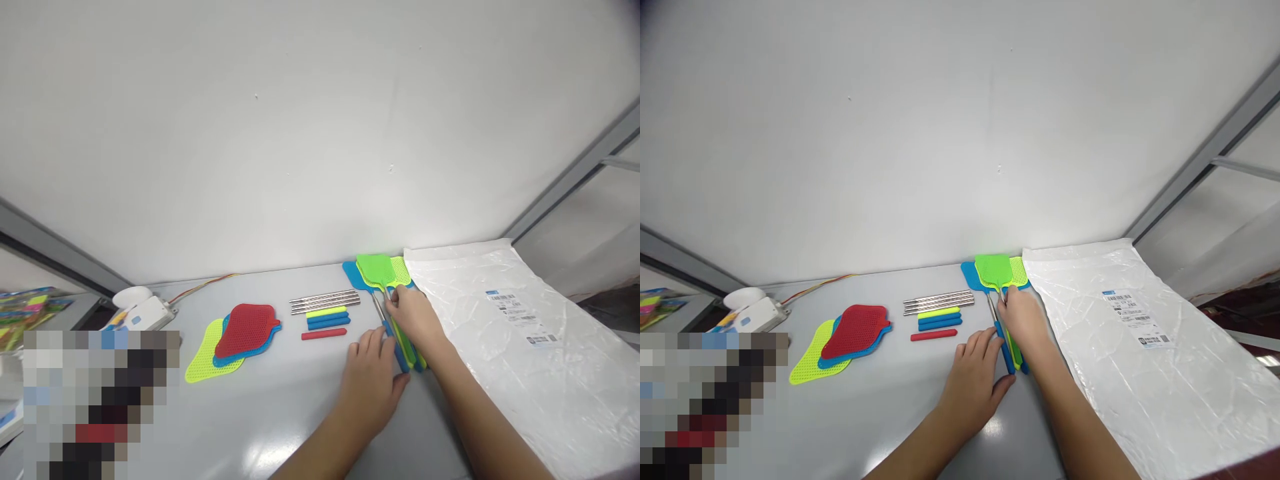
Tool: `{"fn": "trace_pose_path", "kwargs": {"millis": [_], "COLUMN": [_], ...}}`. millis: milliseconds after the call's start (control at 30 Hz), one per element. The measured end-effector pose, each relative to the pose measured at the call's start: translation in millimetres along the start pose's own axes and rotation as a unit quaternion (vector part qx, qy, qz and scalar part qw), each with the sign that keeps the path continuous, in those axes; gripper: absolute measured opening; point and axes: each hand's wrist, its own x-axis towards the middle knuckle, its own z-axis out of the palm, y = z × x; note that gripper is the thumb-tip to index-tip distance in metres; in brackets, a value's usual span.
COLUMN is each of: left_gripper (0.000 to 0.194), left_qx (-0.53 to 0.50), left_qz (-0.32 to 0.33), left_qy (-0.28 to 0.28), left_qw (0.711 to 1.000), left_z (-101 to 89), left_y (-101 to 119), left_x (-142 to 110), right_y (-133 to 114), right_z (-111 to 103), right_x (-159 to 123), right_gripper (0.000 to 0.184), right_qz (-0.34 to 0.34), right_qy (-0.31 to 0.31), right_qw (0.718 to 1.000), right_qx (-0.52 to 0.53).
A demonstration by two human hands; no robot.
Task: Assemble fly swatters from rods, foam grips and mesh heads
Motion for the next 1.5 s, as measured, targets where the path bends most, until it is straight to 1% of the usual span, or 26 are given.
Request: {"fn": "trace_pose_path", "kwargs": {"millis": [267, 333, 400, 433, 500, 567, 600, 633, 700, 733, 800, 867, 933, 1000, 1067, 1167, 1267, 1333, 1400, 1433, 1500], "left_gripper": [0.043, 0.039, 0.028, 0.022, 0.016, 0.016, 0.016, 0.016, 0.016, 0.016, 0.015, 0.013, 0.012, 0.019, 0.022, 0.018, 0.01, 0.006, 0.007, 0.009, 0.014], "left_qx": [-0.005, -0.005, -0.003, 0.001, 0.015, 0.035, 0.043, 0.05, 0.056, 0.055, 0.054, 0.06, 0.078, 0.101, 0.128, 0.159, 0.177, 0.188, 0.198, 0.202, 0.199], "left_qz": [0.017, 0.043, 0.088, 0.104, 0.105, 0.053, 0.034, 0.001, -0.051, -0.069, -0.081, -0.075, -0.06, -0.07, -0.09, -0.102, -0.101, -0.101, -0.095, -0.088, -0.068], "left_qy": [0.005, -0.001, -0.015, -0.017, 0.0, 0.051, 0.068, 0.092, 0.135, 0.151, 0.163, 0.148, 0.115, 0.093, 0.089, 0.093, 0.096, 0.093, 0.086, 0.082, 0.073], "left_qw": [1.0, 0.999, 0.996, 0.994, 0.994, 0.997, 0.996, 0.994, 0.988, 0.985, 0.982, 0.984, 0.989, 0.988, 0.984, 0.978, 0.974, 0.973, 0.972, 0.972, 0.975], "left_z": [-9.1, -15.8, -28.1, -36.9, -59.7, -86.7, -100.1, -112.1, -129.0, -132.7, -130.3, -118.3, -103.1, -90.4, -82.3, -76.5, -73.6, -72.2, -71.4, -71.2, -72.1], "left_y": [-0.1, -2.8, -10.1, -16.4, -35.0, -60.6, -74.7, -88.2, -109.7, -116.0, -118.3, -110.1, -98.8, -91.6, -90.8, -96.3, -100.1, -100.2, -99.7, -99.4, -98.9], "left_x": [-8.1, -11.4, -14.2, -15.9, -21.0, -30.0, -36.1, -43.0, -57.1, -63.3, -71.6, -73.7, -71.2, -67.1, -63.9, -62.3, -62.4, -62.1, -61.9, -62.0, -63.3], "right_y": [-8.0, -9.0, -10.1, -11.4, -17.5, -30.4, -40.0, -51.6, -79.7, -95.2, -125.9, -151.9, -170.0, -180.1, -184.0, -183.6, -179.6, -175.8, -171.5, -169.1, -163.5], "right_z": [3.1, 1.3, -2.6, -5.2, -10.8, -14.9, -15.8, -15.4, -11.1, -7.4, 1.8, 11.1, 18.5, 23.3, 26.2, 27.8, 22.0, 10.6, -6.2, -15.6, -33.8], "right_x": [-8.9, -13.4, -18.6, -21.0, -24.1, -23.1, -20.7, -17.0, -6.5, -0.2, 12.7, 24.1, 32.3, 37.5, 40.6, 42.0, 39.4, 35.2, 28.5, 24.0, 12.1], "right_gripper": [0.025, 0.029, 0.034, 0.035, 0.034, 0.029, 0.027, 0.025, 0.024, 0.023, 0.02, 0.019, 0.017, 0.015, 0.014, 0.012, 0.013, 0.017, 0.02, 0.019, 0.018], "right_qz": [0.002, 0.001, -0.007, -0.014, -0.04, -0.091, -0.127, -0.166, -0.242, -0.274, -0.323, -0.361, -0.39, -0.41, -0.423, -0.435, -0.422, -0.402, -0.388, -0.379, -0.354], "right_qy": [0.005, 0.017, 0.042, 0.056, 0.063, 0.034, 0.012, -0.01, -0.039, -0.049, -0.068, -0.088, -0.108, -0.124, -0.131, -0.121, -0.093, -0.074, -0.052, -0.034, 0.023], "right_qw": [1.0, 0.999, 0.998, 0.997, 0.996, 0.994, 0.991, 0.986, 0.969, 0.96, 0.944, 0.928, 0.914, 0.903, 0.895, 0.889, 0.898, 0.909, 0.917, 0.923, 0.934], "right_qx": [-0.029, -0.041, -0.054, -0.058, -0.056, -0.042, -0.035, -0.031, -0.028, -0.029, -0.029, -0.03, -0.036, -0.047, -0.06, -0.078, -0.088, -0.086, -0.073, -0.051, 0.029]}}
